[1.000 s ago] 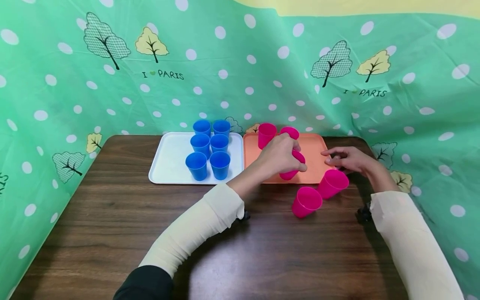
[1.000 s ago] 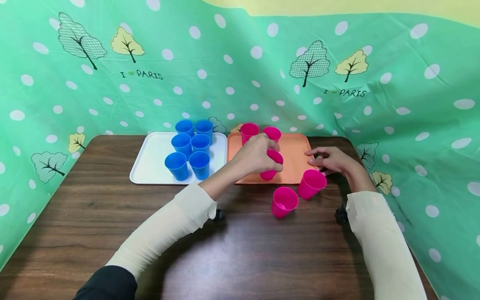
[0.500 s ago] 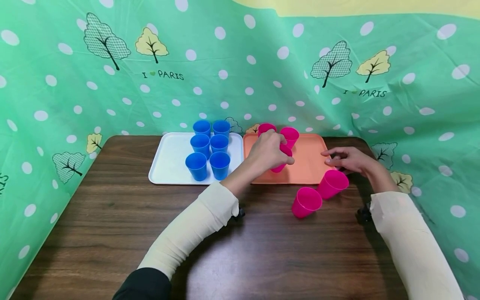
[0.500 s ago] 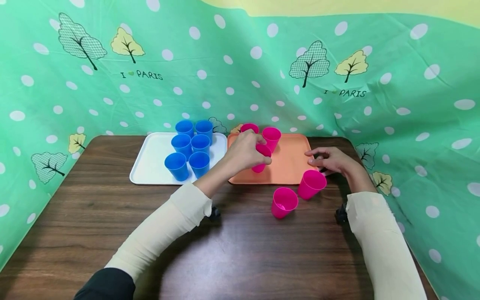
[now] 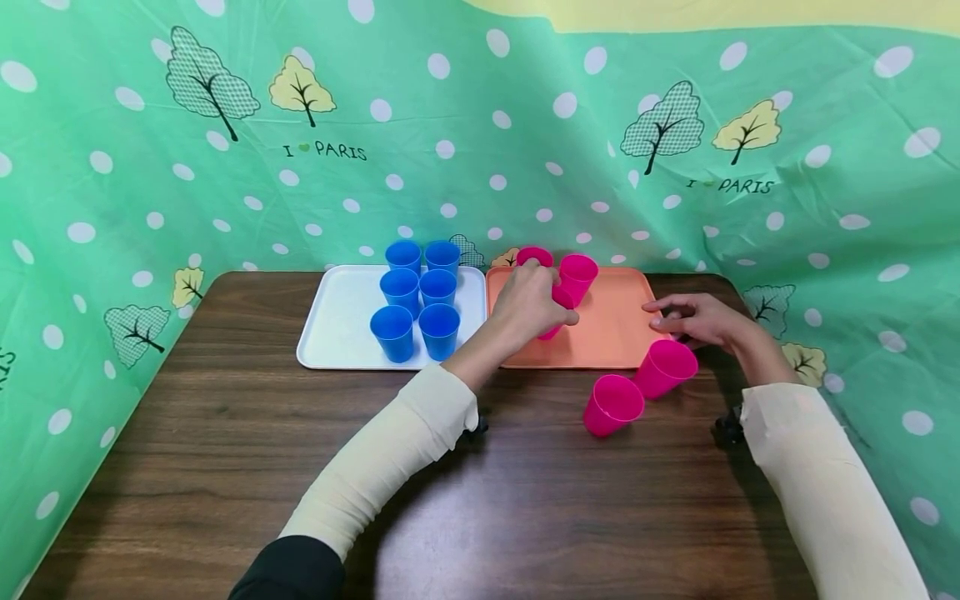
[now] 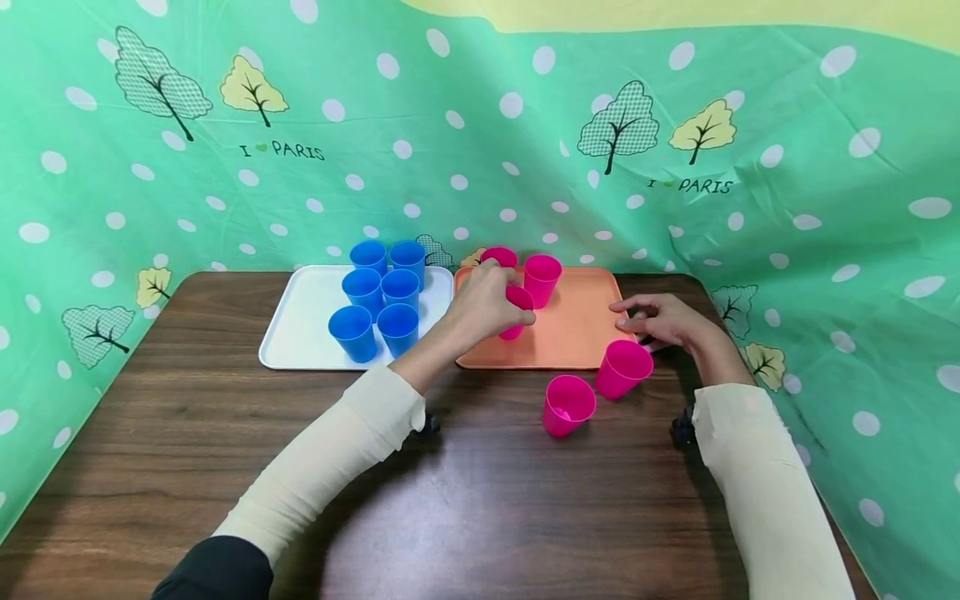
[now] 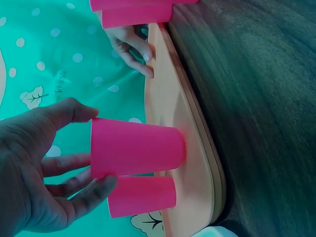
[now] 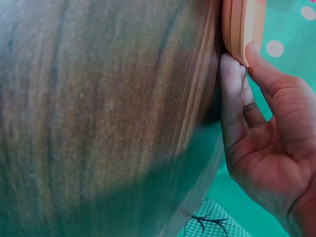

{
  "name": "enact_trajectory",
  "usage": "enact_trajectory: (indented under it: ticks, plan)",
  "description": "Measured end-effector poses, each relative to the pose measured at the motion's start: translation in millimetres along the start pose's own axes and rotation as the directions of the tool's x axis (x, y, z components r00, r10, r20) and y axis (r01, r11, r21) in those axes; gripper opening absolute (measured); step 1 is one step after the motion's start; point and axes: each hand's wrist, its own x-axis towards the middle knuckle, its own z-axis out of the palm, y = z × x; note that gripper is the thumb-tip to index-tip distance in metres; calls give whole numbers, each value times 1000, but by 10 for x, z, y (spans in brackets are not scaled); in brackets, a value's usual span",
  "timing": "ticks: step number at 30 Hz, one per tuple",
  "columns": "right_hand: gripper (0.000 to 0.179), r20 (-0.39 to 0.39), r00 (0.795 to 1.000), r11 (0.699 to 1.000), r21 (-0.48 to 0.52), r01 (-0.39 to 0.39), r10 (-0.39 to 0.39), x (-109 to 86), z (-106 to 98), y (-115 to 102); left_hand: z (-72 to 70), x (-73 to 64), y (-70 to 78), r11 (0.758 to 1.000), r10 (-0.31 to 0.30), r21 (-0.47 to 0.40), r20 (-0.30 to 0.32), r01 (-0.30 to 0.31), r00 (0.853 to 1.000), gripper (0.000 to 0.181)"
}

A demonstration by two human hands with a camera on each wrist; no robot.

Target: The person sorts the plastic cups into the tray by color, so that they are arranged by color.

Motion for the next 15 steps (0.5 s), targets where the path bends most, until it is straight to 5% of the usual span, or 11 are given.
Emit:
enact_trajectory:
  ticks: [15]
  plan:
    - [69,8,1000,1000,-9,-2,2,-34,-8,-39,74,53,-43,999,-20,-28,-48,19,999,51]
